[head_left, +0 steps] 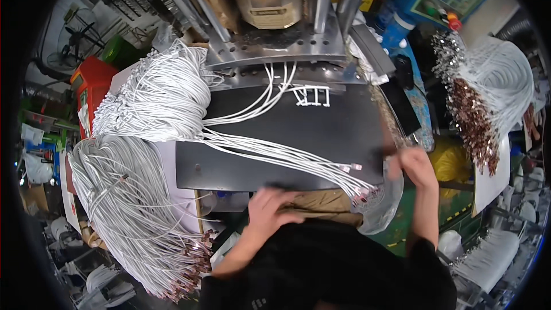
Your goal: Organizing and inserting white wires into a manufacturing fixture at an assembly station.
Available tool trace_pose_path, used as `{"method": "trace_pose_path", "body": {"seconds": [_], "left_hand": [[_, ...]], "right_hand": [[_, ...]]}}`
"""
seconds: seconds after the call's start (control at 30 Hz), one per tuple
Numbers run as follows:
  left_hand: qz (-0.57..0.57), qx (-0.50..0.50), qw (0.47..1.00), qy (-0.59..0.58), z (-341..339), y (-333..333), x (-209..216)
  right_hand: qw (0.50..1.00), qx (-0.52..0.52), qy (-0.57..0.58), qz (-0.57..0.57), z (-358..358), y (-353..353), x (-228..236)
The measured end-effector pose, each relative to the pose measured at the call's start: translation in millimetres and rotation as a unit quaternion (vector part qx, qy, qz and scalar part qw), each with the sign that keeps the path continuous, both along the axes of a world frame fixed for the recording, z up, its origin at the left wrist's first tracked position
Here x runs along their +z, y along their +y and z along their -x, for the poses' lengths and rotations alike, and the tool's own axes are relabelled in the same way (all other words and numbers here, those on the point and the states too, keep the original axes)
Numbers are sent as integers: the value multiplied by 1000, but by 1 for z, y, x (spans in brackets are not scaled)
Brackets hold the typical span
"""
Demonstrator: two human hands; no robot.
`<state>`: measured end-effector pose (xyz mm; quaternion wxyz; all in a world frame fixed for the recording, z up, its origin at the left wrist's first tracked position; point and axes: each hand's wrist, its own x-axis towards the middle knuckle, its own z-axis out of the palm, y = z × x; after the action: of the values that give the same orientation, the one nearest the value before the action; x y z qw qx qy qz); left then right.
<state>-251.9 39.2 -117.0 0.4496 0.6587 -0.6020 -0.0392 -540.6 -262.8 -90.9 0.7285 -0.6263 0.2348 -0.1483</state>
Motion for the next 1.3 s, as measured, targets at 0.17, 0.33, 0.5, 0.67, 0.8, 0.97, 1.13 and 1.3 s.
{"method": "trace_pose_path", "body": {"seconds": [0.17,0.33,0.5,0.67,0.8,0.97,1.13,1.3], "left_hand": [[-85,-57,977,-185,11,-107,26],[-92,-120,955,-254,-6,-136,9],[-245,24,947,-207,-101,-69,47],[-326,50,914,-238,-149,-62,66],[-353,72,899,-251,-150,-67,72],[-330,90,940,-18,-175,-55,71],[-372,25,928,-30,-102,-89,94],[-238,-130,959,-77,-31,-150,82]], "right_hand": [[816,38,-9,577,-165,27,50],[796,34,31,603,-192,1,10],[977,147,-74,132,-46,0,48],[975,-24,167,-148,92,26,-66],[782,-207,549,211,197,89,-279],[785,-413,435,156,179,110,-271],[821,-394,69,408,19,56,-60],[772,-100,87,621,-115,58,68]]}}
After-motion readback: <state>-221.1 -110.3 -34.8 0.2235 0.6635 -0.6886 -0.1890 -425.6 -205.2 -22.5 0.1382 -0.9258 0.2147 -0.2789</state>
